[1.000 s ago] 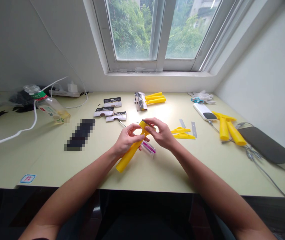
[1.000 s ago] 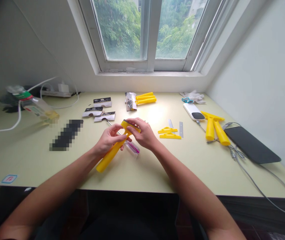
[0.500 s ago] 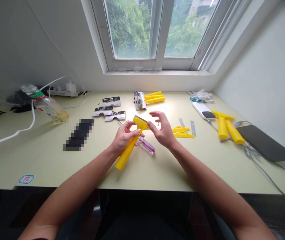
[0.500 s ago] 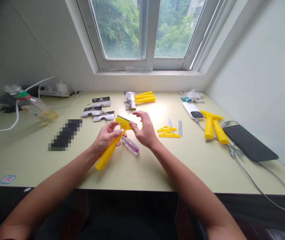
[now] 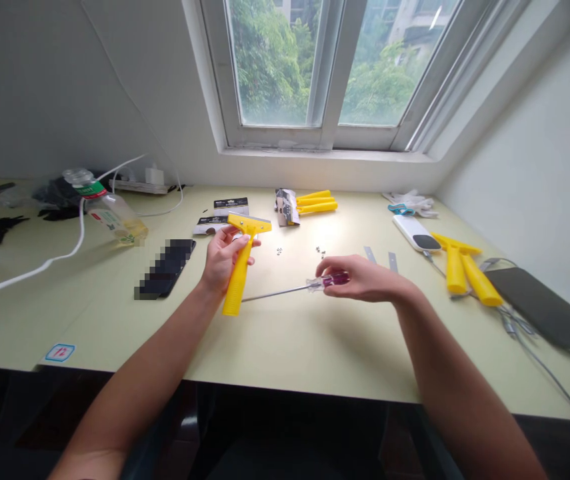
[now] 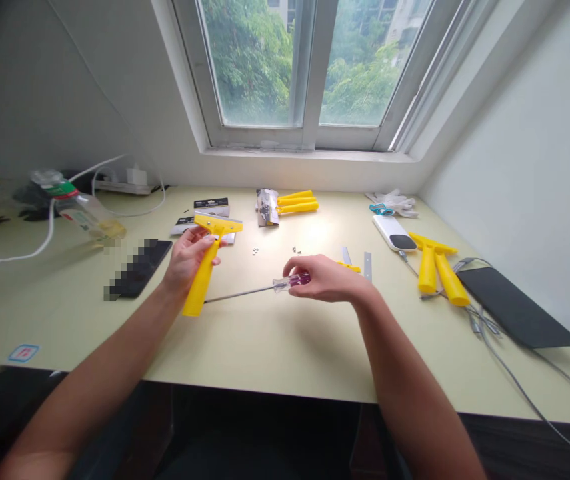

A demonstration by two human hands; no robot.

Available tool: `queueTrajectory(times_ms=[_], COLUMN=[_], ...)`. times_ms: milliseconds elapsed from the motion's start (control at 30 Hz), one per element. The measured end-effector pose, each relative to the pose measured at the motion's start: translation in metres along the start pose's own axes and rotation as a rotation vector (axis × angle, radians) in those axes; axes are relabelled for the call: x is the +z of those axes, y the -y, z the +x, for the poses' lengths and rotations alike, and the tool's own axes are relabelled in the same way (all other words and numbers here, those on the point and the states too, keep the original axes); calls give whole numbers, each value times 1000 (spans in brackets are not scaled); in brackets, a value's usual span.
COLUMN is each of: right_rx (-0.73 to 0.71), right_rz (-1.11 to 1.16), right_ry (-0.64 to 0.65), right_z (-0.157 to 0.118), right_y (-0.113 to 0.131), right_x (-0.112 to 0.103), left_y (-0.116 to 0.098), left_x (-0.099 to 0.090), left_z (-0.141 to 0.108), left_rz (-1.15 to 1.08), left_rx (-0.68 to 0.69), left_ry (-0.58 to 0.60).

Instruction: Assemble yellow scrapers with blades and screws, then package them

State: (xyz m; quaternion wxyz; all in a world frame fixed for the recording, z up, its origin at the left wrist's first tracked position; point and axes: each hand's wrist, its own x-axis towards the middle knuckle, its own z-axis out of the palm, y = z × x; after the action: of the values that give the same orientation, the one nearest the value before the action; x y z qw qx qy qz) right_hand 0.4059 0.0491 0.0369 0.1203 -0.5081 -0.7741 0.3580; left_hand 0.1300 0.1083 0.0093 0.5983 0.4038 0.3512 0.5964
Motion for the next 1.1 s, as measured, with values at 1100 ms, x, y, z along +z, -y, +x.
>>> queueTrajectory(times_ms=[1100], right_rx=[-4], right_rz=[346], right_ry=[-440], right_z=[-26], right_y=[-22], right_x=[-30], left_y=[19], left_x=[4], left_z=[-6], left_rz=[60], left_rx=[-6], left_ry=[88])
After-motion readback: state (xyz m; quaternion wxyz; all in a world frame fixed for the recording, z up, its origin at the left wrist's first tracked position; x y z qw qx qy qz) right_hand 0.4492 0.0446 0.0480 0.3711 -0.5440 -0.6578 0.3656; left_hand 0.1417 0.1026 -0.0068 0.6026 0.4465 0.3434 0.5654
